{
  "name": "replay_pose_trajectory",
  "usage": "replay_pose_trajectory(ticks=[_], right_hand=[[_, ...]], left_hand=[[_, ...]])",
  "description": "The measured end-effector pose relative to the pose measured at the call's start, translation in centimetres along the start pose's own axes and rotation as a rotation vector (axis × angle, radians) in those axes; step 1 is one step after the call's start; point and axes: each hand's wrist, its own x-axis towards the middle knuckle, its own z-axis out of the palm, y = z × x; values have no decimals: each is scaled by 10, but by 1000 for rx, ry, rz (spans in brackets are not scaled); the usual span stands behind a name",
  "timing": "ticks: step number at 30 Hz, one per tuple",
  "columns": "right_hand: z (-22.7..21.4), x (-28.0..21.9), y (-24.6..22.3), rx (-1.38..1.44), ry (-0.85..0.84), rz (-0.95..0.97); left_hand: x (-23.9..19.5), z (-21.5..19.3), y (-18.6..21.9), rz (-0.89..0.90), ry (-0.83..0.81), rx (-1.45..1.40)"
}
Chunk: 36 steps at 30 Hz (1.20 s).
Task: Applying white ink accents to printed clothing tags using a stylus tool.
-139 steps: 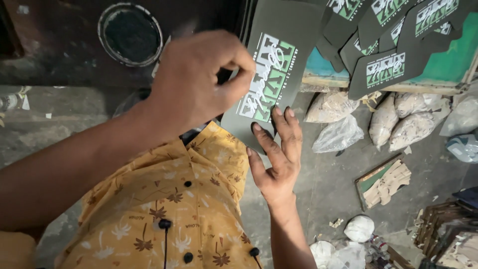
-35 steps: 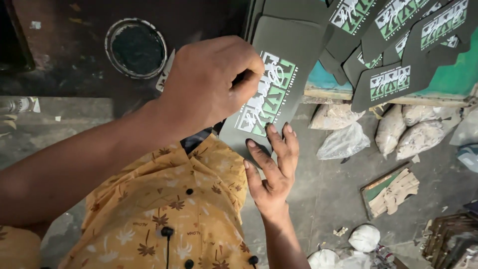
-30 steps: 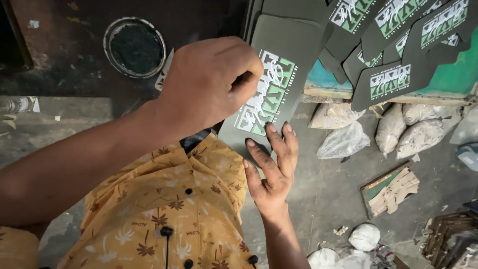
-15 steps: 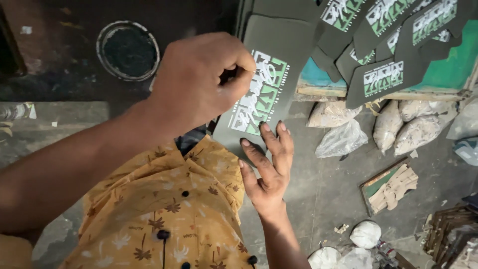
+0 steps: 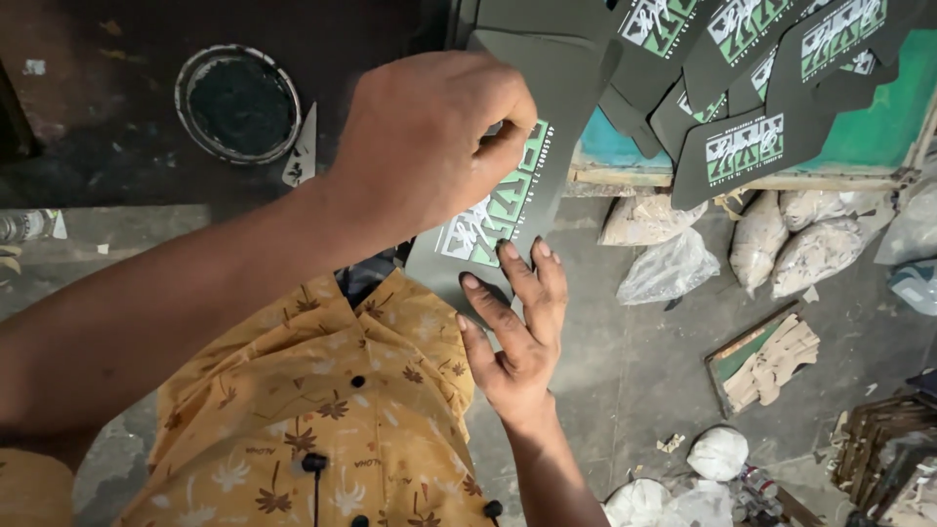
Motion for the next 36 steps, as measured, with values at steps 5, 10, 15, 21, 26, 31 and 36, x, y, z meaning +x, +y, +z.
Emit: replay_pose_trajectory(ticks=[5,10,15,21,26,31,36], right_hand=[[-1,0,0,-3,4,-4],[-1,0,-1,-3,1,-1],[-1,0,-1,-13,-5,15],[-2,1,-5,15,-15,14],[4,3,-12,48,66,24],[10,6,-18,58,132,39],[16,6,-22,56,154,-23]], left_hand=[[0,-1,0,37,-24,35],[0,-1,-1,18,-38,16],[2,-6,-1,33,-30,35],[-21,-54,-21,-93,-3,-174],[-112,-111,-85,-227,32,154],[-146,-125,-106,-361,55,333],[-147,-116,-123,-330,95,412]])
